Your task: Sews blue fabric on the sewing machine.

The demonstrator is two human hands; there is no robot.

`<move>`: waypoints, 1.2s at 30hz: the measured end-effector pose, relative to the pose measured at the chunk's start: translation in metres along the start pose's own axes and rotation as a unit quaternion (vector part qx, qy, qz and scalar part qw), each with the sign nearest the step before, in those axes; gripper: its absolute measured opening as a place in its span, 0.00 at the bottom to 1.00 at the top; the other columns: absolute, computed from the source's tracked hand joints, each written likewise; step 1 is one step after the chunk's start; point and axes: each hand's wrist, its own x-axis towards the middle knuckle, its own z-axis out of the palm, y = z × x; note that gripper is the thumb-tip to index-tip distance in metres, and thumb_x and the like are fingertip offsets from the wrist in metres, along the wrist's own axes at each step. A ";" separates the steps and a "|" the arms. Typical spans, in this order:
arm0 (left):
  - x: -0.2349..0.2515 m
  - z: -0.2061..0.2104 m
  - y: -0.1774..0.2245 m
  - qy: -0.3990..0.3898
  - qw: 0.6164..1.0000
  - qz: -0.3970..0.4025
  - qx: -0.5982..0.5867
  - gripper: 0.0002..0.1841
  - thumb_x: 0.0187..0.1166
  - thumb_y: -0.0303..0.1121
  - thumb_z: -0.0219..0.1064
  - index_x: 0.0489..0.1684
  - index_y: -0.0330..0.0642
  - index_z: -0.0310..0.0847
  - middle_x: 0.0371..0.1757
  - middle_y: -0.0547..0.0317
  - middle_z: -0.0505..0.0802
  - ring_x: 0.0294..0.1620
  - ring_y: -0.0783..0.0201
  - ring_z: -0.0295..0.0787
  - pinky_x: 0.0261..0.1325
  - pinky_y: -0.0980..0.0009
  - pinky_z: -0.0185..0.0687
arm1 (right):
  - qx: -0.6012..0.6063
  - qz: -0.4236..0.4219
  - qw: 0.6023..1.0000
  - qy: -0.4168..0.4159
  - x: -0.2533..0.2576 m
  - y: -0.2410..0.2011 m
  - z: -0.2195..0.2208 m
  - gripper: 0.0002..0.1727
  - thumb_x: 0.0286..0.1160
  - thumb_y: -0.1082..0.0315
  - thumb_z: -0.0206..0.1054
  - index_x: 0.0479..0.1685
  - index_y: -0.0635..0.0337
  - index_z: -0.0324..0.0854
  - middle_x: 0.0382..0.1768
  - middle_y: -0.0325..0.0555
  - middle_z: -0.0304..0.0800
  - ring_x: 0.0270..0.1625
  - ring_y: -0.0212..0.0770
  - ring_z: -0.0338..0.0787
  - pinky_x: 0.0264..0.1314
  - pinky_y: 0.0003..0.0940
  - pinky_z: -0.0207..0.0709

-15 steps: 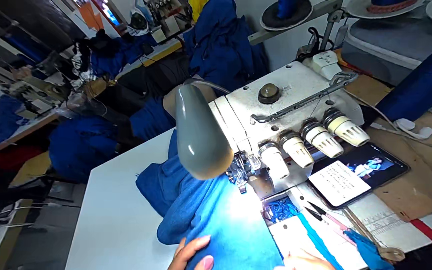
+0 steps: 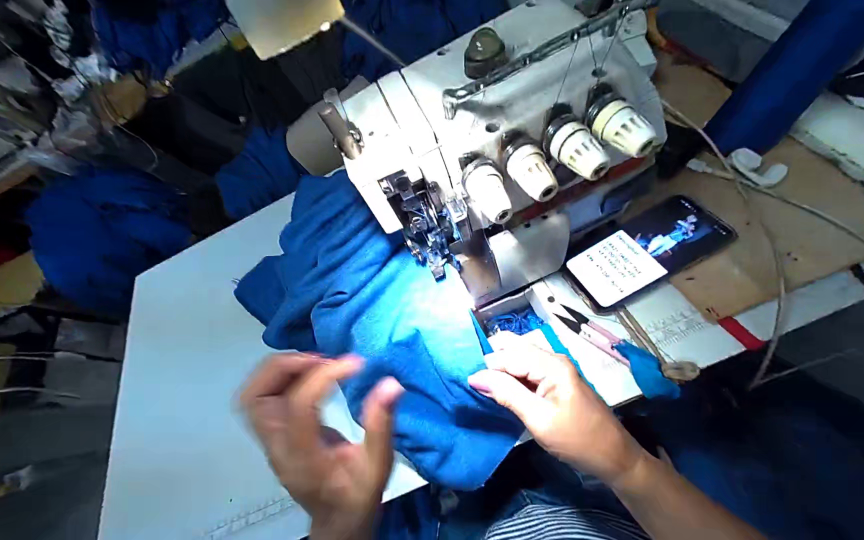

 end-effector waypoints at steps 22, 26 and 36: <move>-0.105 0.038 0.051 -0.074 0.984 0.136 -0.091 0.08 0.85 0.34 0.65 0.53 0.47 0.88 0.57 0.61 0.91 0.68 0.65 0.85 0.77 0.67 0.78 | 0.187 0.176 0.967 0.003 -0.063 -0.012 -0.028 0.19 0.76 0.79 0.67 0.64 0.56 0.84 0.36 0.42 0.93 0.38 0.30 0.92 0.46 0.26 0.87; -0.103 0.037 0.056 -0.093 0.981 0.109 -0.128 0.09 0.85 0.36 0.66 0.54 0.47 0.89 0.54 0.63 0.90 0.66 0.68 0.84 0.74 0.72 0.77 | 0.246 0.221 0.944 0.027 -0.066 -0.012 -0.029 0.20 0.73 0.82 0.68 0.64 0.62 0.81 0.36 0.48 0.94 0.38 0.37 0.95 0.47 0.32 0.91; -0.065 0.006 0.072 -0.025 0.976 0.215 -0.003 0.08 0.80 0.30 0.71 0.53 0.49 0.87 0.57 0.64 0.89 0.64 0.66 0.84 0.73 0.67 0.77 | 0.208 0.190 0.960 0.010 -0.087 -0.022 -0.039 0.07 0.72 0.80 0.70 0.46 0.65 0.83 0.33 0.44 0.93 0.34 0.36 0.95 0.44 0.30 0.93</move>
